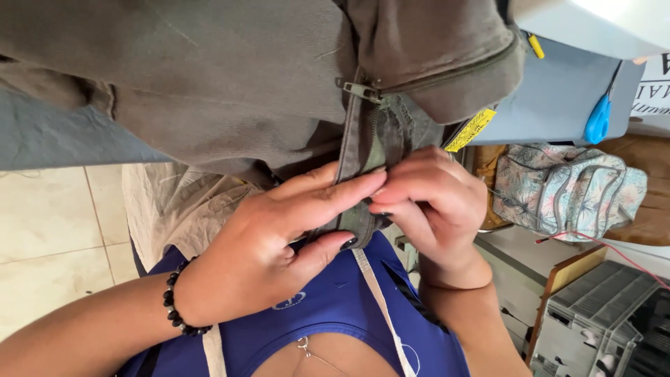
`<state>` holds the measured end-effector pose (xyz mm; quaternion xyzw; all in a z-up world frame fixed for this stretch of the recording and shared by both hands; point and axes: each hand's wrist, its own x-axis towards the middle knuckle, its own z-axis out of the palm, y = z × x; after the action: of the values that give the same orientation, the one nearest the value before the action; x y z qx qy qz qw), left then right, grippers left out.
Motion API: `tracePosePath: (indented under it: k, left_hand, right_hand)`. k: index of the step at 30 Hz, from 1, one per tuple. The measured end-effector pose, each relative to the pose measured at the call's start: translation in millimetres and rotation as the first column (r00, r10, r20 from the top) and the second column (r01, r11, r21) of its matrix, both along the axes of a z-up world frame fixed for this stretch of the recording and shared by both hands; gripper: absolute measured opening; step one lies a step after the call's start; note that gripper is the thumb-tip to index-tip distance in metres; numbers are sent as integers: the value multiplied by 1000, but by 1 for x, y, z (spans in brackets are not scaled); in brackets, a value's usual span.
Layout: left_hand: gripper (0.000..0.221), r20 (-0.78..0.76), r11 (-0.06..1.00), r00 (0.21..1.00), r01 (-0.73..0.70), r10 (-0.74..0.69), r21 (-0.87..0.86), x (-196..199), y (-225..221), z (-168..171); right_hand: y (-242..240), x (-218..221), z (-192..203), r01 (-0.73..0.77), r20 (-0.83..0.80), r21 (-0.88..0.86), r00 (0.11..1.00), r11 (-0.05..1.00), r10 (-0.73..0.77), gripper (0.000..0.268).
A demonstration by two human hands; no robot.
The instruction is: Inspecting and repairing the zipper area of a pair of cargo pants using pins and scissors.
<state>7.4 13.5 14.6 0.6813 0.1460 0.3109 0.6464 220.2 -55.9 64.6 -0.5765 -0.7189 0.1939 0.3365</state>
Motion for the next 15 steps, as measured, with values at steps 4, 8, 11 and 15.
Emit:
tracePosePath:
  k: [4, 8, 11, 15]
  left_hand:
    - [60, -50, 999, 999, -15, 17, 47, 1, -2, -5]
    - [60, -148, 995, 989, 10, 4, 94, 1, 0, -2]
    - [59, -209, 983, 975, -32, 71, 183, 1, -5, -8]
    - [56, -205, 923, 963, -86, 173, 375, 4, -8, -13]
  right_hand:
    - [11, 9, 13, -18, 48, -157, 999, 987, 26, 15]
    - [27, 18, 18, -171, -48, -291, 985, 941, 164, 23]
    - [37, 23, 21, -232, -62, -346, 973, 909, 224, 25]
    - [48, 28, 23, -333, -118, -349, 943, 876, 311, 30]
